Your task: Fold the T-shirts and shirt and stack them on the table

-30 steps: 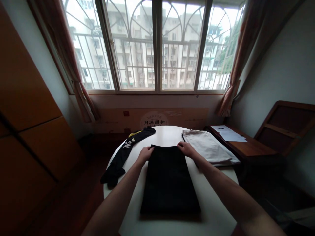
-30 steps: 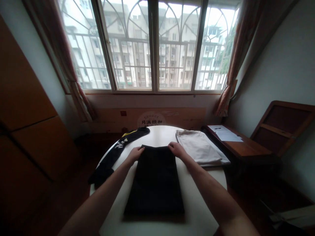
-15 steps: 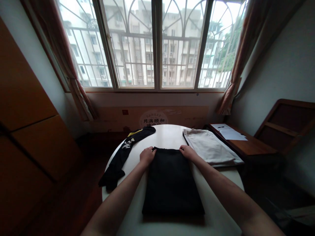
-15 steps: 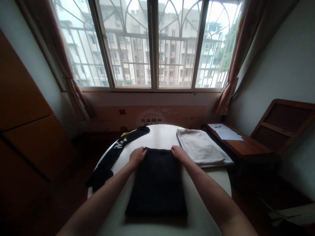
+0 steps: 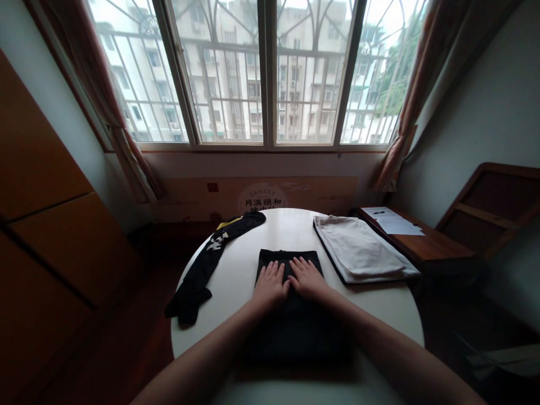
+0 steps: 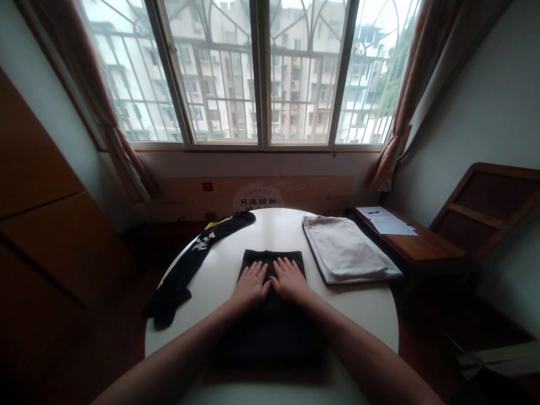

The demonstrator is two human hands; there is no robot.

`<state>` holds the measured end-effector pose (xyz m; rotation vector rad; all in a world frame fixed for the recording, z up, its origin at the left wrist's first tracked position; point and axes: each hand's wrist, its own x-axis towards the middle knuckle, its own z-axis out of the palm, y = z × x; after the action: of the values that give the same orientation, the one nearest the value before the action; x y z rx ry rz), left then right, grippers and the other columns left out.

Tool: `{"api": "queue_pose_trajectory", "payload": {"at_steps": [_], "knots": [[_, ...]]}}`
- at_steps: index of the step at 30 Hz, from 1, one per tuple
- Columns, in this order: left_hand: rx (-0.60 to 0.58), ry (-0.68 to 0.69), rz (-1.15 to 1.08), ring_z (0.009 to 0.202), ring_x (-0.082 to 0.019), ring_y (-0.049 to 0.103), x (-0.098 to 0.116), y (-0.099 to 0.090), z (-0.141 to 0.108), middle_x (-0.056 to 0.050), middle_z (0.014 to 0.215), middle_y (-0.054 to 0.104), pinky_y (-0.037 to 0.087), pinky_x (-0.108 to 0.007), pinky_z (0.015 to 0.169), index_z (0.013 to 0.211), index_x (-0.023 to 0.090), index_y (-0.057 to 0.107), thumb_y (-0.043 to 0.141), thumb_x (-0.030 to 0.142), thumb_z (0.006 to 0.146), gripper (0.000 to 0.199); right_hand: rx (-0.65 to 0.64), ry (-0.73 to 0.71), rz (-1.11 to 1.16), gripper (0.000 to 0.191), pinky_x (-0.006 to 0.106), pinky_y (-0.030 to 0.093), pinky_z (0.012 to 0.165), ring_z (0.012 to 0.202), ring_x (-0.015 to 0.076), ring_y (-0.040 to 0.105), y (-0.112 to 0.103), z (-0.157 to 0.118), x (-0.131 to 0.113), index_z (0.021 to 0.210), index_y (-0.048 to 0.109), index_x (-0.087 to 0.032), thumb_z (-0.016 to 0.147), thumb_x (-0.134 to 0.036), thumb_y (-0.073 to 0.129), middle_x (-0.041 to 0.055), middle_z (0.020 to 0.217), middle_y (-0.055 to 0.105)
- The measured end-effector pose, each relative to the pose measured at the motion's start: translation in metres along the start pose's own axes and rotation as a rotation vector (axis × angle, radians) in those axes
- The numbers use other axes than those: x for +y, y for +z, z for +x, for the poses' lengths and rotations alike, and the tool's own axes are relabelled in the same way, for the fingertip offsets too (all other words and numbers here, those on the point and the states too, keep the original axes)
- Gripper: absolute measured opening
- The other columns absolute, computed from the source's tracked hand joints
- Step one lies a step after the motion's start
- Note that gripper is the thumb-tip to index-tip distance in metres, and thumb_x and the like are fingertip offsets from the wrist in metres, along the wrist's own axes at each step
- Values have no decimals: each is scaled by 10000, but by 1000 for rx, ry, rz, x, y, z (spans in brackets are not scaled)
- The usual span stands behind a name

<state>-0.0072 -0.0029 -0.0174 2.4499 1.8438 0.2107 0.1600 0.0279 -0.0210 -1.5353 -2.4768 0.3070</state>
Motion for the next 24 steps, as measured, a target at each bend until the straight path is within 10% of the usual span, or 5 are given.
{"api": "queue_pose_trajectory", "payload": {"at_steps": [11, 18, 24], "knots": [[-76, -1, -18, 1526, -299, 156, 1, -14, -5, -164, 1633, 223, 129, -485, 1240, 1545, 95, 327, 357, 532, 973, 720, -51, 92, -31, 688, 498, 92, 1228, 1531, 278, 148, -6, 0, 9, 1565, 300, -123, 1000, -515, 283, 79, 1643, 224], [-152, 315, -92, 1536, -283, 98, 29, -11, -77, -140, 1648, 170, 81, -520, 1240, 1567, 160, 277, 249, 652, 974, 771, -28, 51, -26, 635, 496, 119, 1222, 1523, 289, 177, -4, 0, 18, 1546, 353, -134, 1008, -467, 303, 82, 1632, 270], [-174, 315, -100, 1536, -292, 92, 34, -11, -96, -147, 1649, 168, 76, -531, 1236, 1572, 182, 263, 271, 668, 964, 779, 8, 33, -10, 607, 505, 147, 1215, 1512, 299, 213, -1, 1, 24, 1528, 393, -156, 1004, -460, 360, 100, 1618, 310]]}}
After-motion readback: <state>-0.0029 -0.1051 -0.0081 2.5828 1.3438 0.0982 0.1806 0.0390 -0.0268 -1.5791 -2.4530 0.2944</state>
